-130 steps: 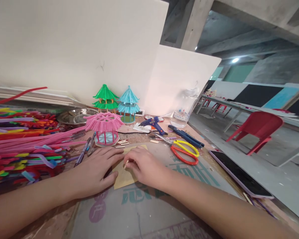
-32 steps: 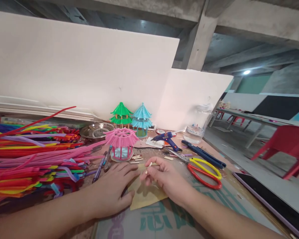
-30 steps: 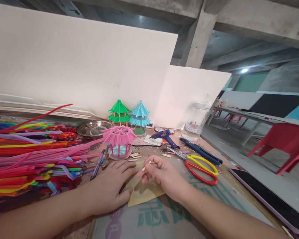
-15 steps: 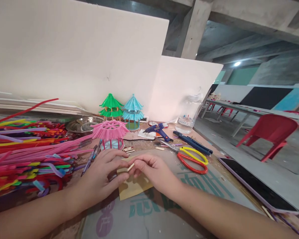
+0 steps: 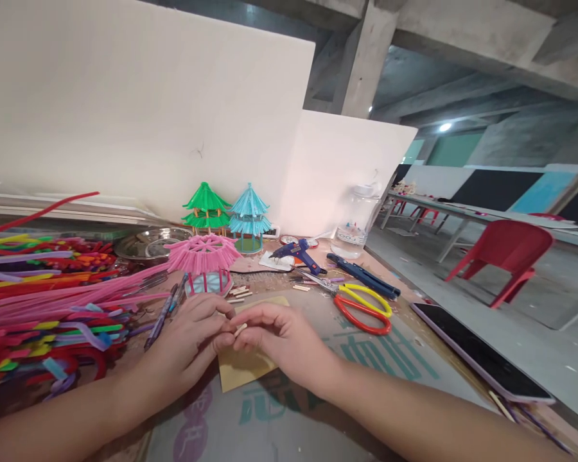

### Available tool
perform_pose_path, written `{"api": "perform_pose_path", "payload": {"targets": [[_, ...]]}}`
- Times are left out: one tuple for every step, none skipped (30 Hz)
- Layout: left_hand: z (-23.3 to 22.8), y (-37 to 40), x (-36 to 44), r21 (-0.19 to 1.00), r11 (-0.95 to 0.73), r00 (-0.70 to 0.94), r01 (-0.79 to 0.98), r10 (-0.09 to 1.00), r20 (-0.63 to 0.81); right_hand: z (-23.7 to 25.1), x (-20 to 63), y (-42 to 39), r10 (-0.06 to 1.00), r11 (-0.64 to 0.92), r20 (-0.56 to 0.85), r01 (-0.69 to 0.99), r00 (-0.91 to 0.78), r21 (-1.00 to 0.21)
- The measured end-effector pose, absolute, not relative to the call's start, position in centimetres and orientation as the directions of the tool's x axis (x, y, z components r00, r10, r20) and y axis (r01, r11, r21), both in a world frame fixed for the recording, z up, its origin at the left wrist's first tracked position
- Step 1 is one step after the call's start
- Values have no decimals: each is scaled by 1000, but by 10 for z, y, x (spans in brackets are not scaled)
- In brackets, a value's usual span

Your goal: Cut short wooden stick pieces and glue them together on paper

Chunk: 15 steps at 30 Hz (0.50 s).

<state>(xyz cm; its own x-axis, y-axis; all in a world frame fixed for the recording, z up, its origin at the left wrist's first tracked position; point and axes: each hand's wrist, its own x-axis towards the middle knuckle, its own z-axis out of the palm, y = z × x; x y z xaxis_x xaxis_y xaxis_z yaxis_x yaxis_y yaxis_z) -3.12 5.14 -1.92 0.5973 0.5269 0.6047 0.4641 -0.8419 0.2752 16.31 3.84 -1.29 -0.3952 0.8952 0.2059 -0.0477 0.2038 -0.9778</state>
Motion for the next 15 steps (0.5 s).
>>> {"api": "perform_pose_path", "payload": {"targets": [[-19, 51, -31, 273, -841, 599, 467, 528, 603, -13, 163, 39, 896, 195, 201, -57, -397, -979], [-20, 51, -31, 269, -840, 600, 470, 528, 601, -13, 163, 39, 897, 189, 199, -63, -395, -980], [-20, 51, -31, 266, -840, 595, 473, 528, 606, -13, 163, 39, 898, 185, 196, -66, -393, -980], [-20, 51, -31, 263, -840, 591, 475, 526, 611, -12, 163, 39, 900, 187, 196, -60, -389, -980], [-20, 50, -31, 261, -839, 589, 477, 526, 614, -12, 163, 40, 905, 195, 198, -47, -377, -980], [-20, 50, -31, 259, -839, 587, 478, 525, 617, -12, 163, 40, 910, 206, 203, -31, -361, -978], [-20, 50, -31, 258, -839, 585, 479, 525, 618, -12, 163, 41, 915, 217, 209, -14, -345, -976], [-19, 49, -31, 259, -839, 586, 478, 524, 617, -12, 163, 42, 918, 229, 215, 2, -333, -974], [-18, 49, -31, 259, -842, 589, 474, 522, 617, -12, 163, 42, 920, 237, 219, 16, -327, -972], [-17, 49, -31, 262, -843, 590, 470, 520, 617, -12, 163, 43, 920, 243, 222, 28, -323, -970], [-16, 48, -31, 267, -844, 587, 466, 520, 621, -12, 164, 44, 920, 251, 226, 41, -321, -967], [-16, 48, -32, 271, -845, 585, 461, 519, 624, -12, 165, 44, 919, 264, 232, 59, -320, -963], [-15, 48, -32, 273, -847, 584, 456, 517, 627, -13, 165, 44, 919, 278, 241, 79, -313, -957], [-15, 47, -32, 274, -848, 582, 453, 515, 629, -13, 166, 44, 919, 288, 246, 97, -307, -953], [-15, 47, -33, 275, -849, 580, 452, 514, 632, -14, 167, 44, 920, 294, 250, 110, -303, -949]]}}
